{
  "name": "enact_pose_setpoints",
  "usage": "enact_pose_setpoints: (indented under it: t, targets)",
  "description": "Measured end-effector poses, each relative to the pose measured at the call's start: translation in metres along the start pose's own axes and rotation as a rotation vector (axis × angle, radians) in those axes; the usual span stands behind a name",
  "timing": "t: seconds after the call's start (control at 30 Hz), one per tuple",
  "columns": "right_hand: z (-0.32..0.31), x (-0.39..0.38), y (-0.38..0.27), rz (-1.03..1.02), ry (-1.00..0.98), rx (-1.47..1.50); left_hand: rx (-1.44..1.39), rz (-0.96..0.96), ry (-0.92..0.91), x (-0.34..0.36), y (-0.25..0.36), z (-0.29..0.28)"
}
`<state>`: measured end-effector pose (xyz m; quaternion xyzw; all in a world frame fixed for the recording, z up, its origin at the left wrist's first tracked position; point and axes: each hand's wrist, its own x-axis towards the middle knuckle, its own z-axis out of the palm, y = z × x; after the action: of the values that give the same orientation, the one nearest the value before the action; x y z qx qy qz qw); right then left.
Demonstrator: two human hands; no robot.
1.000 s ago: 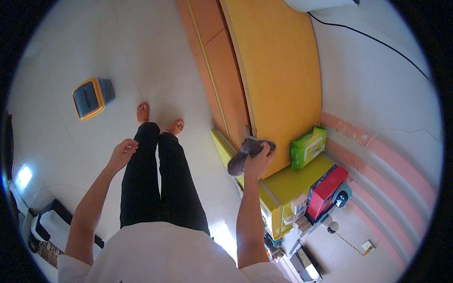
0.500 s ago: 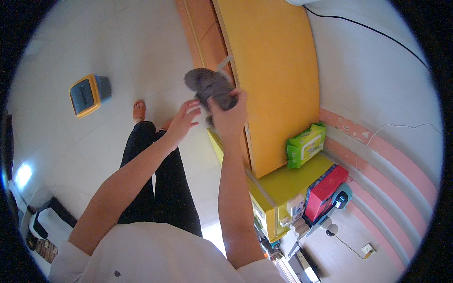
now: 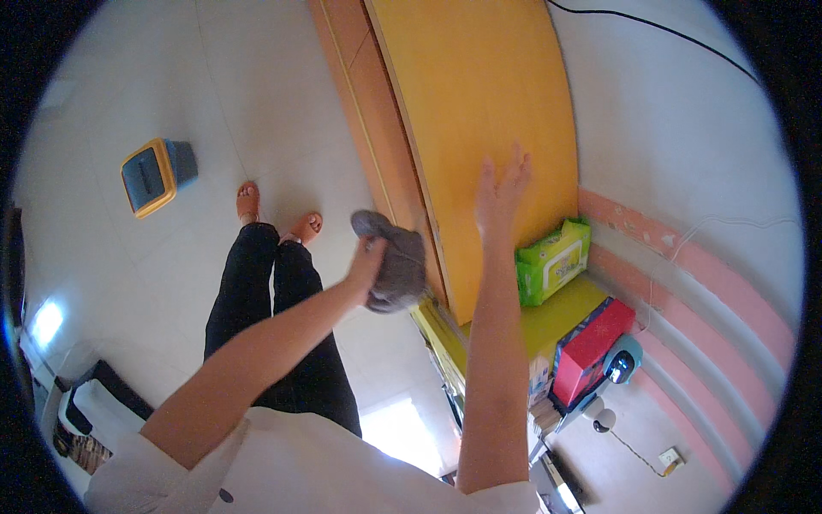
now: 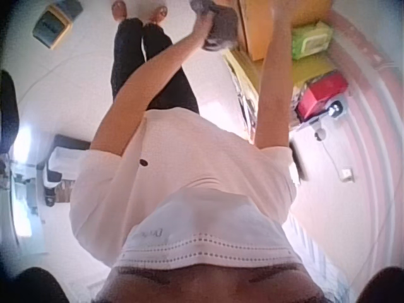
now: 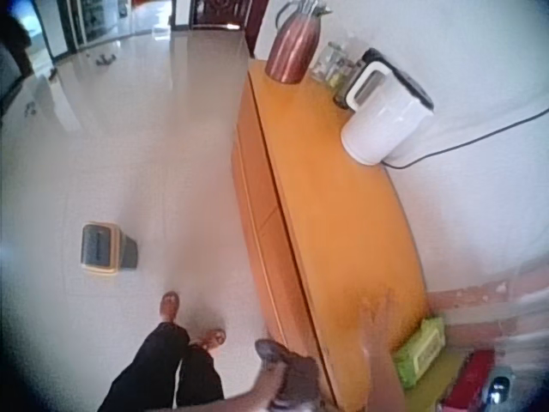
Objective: The person wipes a yellow countertop and adjacent cabinet surfaces with a gray cloth. They move several items including a water bottle, a thermos, an electric kettle, and a baby bottle, then place the baby bottle into a cabinet. The person continues wiping the countertop and the front of the cabinet doors.
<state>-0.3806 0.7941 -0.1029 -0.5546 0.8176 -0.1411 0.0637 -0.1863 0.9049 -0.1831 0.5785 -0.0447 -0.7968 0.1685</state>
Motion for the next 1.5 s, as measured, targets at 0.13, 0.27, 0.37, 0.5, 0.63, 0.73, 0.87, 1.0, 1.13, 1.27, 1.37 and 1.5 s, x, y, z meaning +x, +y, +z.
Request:
enact_pose_setpoints:
  t: [0.13, 0.27, 0.37, 0.5, 0.63, 0.73, 0.87, 1.0, 1.13, 1.27, 1.37, 1.5]
  targets:
    - [0.051, -0.010, 0.002, 0.043, -0.014, -0.327, 0.383, -0.060, -0.083, -0.007, -0.030, 0.045]
    - [0.055, -0.010, -0.011, 0.010, 0.051, -0.328, 0.461, 0.106, -0.112, 0.028, -0.070, 0.051]
    - [0.050, -0.011, -0.011, 0.034, 0.035, -0.291, 0.333, 0.139, 0.020, 0.051, -0.012, 0.044]
    - [0.052, -0.009, -0.013, 0.030, 0.046, -0.285, 0.285, 0.523, 0.147, 0.111, 0.076, 0.021]
    - [0.054, -0.011, -0.010, 0.025, 0.060, -0.278, 0.323, 0.769, 0.219, 0.091, 0.142, 0.024]
    - [0.055, -0.010, -0.009, 0.009, 0.073, -0.274, 0.268, 0.734, 0.047, 0.075, 0.117, 0.024]
    - [0.053, -0.010, -0.013, -0.002, 0.073, -0.252, 0.423, 0.594, -0.082, 0.054, 0.035, 0.032]
    - [0.051, -0.009, -0.011, -0.009, 0.071, -0.257, 0.700, 0.323, -0.096, 0.024, -0.029, 0.053]
    - [0.052, -0.008, -0.010, -0.009, 0.068, -0.268, 0.742, 0.277, -0.021, 0.013, -0.040, 0.065]
    - [0.054, -0.009, -0.009, -0.009, 0.068, -0.276, 0.602, 0.508, 0.026, 0.043, 0.018, 0.040]
    - [0.050, -0.010, -0.011, 0.008, 0.071, -0.266, 0.540, 0.764, 0.133, 0.075, 0.125, 0.025]
    - [0.054, -0.010, -0.012, 0.004, 0.068, -0.270, 0.625, 0.947, 0.400, 0.098, 0.233, 0.017]
